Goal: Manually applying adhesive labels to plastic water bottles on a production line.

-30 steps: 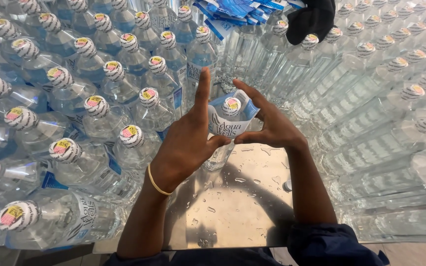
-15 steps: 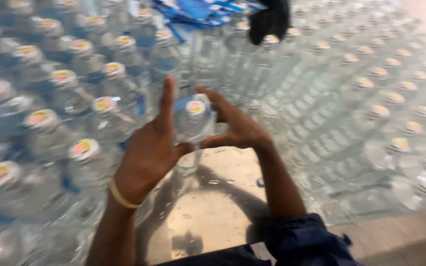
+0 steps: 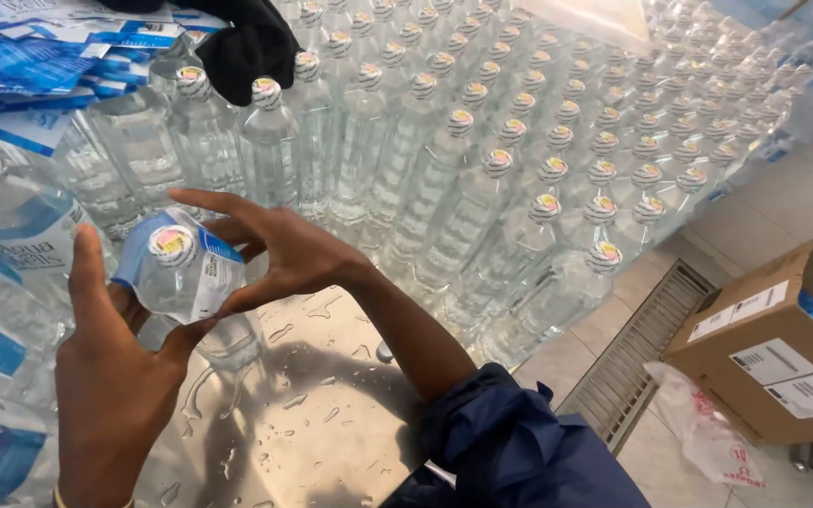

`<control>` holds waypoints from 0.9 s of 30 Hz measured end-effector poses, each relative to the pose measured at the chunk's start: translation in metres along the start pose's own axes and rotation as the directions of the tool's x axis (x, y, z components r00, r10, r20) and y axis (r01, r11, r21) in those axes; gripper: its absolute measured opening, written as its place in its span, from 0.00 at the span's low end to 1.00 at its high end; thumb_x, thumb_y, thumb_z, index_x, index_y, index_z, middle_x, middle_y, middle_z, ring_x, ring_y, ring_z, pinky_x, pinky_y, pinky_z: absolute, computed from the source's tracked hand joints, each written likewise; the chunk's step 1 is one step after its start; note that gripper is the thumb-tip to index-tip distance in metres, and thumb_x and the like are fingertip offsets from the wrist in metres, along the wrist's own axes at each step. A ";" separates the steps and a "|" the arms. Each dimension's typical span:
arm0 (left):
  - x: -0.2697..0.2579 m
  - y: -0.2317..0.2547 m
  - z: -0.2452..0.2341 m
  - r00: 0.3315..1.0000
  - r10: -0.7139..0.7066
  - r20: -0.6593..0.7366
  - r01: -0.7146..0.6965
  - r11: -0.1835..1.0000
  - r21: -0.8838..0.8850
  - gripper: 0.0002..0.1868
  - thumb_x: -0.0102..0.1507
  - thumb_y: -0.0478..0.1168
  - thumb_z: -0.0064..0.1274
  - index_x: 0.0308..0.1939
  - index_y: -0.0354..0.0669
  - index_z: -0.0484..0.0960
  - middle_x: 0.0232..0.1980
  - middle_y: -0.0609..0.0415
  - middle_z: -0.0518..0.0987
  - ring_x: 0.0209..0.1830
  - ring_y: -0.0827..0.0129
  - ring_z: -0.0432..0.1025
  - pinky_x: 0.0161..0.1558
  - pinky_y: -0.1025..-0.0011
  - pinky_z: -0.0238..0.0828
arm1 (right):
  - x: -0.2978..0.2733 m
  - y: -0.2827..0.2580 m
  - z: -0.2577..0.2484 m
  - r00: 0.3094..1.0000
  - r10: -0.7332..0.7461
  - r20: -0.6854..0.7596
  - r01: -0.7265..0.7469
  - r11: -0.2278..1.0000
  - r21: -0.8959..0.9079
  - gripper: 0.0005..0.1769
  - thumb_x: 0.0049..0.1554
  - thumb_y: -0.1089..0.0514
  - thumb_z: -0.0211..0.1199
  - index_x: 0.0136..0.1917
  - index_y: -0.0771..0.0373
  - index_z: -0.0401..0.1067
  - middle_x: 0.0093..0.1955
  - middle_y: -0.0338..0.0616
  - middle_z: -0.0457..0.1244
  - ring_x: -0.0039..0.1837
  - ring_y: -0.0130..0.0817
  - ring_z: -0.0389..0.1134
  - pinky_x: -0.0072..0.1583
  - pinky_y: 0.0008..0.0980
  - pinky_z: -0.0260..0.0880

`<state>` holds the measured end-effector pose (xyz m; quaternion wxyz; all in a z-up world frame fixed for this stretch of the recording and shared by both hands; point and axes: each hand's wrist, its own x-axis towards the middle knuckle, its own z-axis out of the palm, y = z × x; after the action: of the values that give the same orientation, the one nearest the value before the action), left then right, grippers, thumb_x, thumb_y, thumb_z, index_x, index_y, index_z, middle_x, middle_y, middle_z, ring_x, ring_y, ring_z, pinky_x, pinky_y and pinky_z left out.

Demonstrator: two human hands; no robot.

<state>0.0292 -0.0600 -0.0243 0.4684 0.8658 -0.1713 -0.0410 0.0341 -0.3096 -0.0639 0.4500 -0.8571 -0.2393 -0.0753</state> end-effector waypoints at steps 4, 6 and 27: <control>0.009 -0.010 0.008 0.997 0.065 -0.036 -0.070 0.984 -0.162 0.64 0.57 0.36 0.71 0.89 0.46 0.44 0.74 0.35 0.76 0.71 0.49 0.74 0.66 0.54 0.65 | 0.005 0.015 -0.005 1.000 -0.008 0.016 0.007 1.000 0.030 0.64 0.57 0.36 0.82 0.91 0.39 0.43 0.96 0.41 0.43 0.92 0.60 0.58 0.80 0.48 0.78; 0.011 -0.008 0.009 0.997 0.063 -0.036 -0.069 0.975 -0.210 0.63 0.58 0.35 0.70 0.89 0.45 0.44 0.76 0.34 0.75 0.72 0.49 0.73 0.68 0.55 0.64 | 0.007 0.017 -0.008 0.999 0.003 0.033 -0.005 0.997 0.073 0.63 0.57 0.37 0.83 0.91 0.40 0.44 0.97 0.43 0.42 0.94 0.61 0.55 0.80 0.48 0.78; 0.026 -0.019 0.018 0.995 0.094 0.027 -0.088 0.981 -0.174 0.61 0.54 0.39 0.70 0.87 0.38 0.51 0.82 0.38 0.68 0.80 0.52 0.65 0.73 0.54 0.61 | 0.003 0.025 -0.014 0.996 0.051 0.079 -0.068 0.967 0.246 0.52 0.58 0.44 0.80 0.86 0.54 0.57 0.86 0.45 0.60 0.87 0.43 0.63 0.84 0.49 0.66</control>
<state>0.0539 -0.0732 -0.0473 0.5397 0.8125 -0.2148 -0.0494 0.0494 -0.3314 -0.0732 0.5468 -0.8030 -0.2370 -0.0004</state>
